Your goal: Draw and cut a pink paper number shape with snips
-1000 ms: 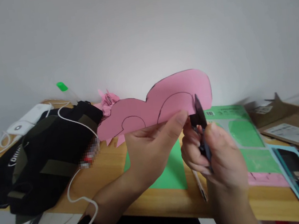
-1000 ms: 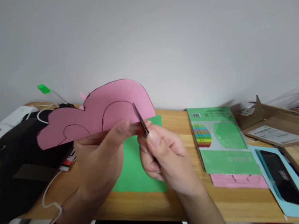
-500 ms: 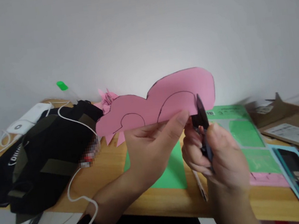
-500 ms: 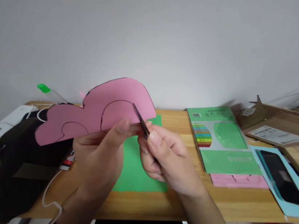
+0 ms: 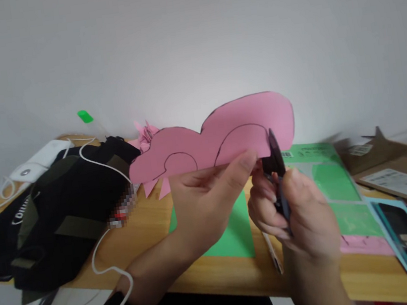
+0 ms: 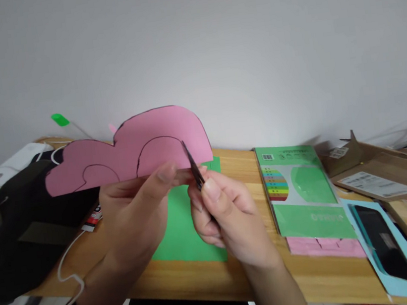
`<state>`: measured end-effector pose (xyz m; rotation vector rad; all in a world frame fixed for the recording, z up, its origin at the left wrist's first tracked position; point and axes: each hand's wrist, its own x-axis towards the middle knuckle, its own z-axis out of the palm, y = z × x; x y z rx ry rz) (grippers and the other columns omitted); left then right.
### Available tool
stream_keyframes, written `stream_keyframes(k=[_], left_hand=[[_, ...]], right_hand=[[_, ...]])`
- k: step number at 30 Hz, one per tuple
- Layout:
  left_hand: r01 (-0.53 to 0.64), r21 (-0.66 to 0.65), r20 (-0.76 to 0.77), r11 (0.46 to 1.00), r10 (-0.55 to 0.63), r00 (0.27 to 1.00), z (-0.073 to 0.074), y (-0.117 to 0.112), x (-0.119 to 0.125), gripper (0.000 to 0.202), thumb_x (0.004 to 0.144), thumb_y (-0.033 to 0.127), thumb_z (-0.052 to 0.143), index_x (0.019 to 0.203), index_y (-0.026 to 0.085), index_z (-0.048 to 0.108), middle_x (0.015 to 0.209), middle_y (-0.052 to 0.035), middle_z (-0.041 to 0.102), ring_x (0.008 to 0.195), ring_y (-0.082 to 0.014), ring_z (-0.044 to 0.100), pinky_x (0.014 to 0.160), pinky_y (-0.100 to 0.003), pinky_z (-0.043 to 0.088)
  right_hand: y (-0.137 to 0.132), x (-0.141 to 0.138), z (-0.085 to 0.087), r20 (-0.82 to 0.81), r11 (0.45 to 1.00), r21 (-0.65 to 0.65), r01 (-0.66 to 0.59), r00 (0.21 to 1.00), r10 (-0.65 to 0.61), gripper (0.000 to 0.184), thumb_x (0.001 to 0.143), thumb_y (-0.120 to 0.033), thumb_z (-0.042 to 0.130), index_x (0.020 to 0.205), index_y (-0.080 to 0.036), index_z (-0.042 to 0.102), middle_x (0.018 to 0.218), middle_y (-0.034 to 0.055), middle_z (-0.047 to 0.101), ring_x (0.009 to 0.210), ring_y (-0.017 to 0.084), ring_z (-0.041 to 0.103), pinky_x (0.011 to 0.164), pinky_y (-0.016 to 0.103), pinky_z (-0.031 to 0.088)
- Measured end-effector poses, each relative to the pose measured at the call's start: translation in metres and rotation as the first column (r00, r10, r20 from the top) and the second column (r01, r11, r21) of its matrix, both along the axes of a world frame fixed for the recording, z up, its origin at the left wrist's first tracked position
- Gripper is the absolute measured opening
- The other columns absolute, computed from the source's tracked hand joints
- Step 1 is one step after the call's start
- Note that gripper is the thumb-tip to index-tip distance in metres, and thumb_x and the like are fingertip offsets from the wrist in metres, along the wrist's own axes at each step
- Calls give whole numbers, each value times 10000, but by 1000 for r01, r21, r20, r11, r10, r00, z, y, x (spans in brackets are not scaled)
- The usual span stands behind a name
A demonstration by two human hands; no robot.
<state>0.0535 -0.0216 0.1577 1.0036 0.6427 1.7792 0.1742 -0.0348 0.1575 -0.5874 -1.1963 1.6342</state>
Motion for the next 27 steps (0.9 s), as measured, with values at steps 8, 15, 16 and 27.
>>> stream_keyframes(k=[8, 15, 16, 27], left_hand=[[-4, 56, -55, 998, 7, 998, -1, 2, -3, 70, 823, 223, 805, 779, 276, 811, 776, 40, 796, 704, -134, 755, 731, -248, 667], [20, 73, -52, 997, -16, 999, -2, 3, -1, 81, 845, 231, 791, 821, 304, 816, 770, 59, 795, 690, -125, 755, 704, -238, 670], [26, 71, -53, 997, -22, 998, -3, 3, -1, 81, 847, 235, 790, 827, 309, 816, 780, 61, 797, 697, -124, 758, 709, -238, 671], [24, 71, -38, 997, -22, 999, 2, 0, -3, 50, 827, 265, 814, 793, 302, 813, 754, 71, 787, 676, -100, 742, 726, -205, 665]], right_hand=[[0, 0, -1, -9, 1000, 2, -7, 1000, 7, 412, 984, -567, 515, 758, -224, 479, 471, -118, 273, 338, 41, 130, 308, 148, 161], [1, -1, -1, -16, 1000, -4, -3, 1000, 3, 407, 976, -575, 522, 767, -228, 482, 460, -122, 272, 329, 42, 112, 294, 153, 146], [1, -1, -1, -20, 1000, -4, 2, 1000, -2, 402, 977, -570, 525, 770, -227, 486, 462, -121, 274, 333, 42, 111, 295, 154, 147], [0, 1, -2, -31, 1000, -1, -23, 999, 23, 390, 978, -561, 527, 777, -228, 496, 477, -121, 270, 332, 44, 108, 294, 162, 135]])
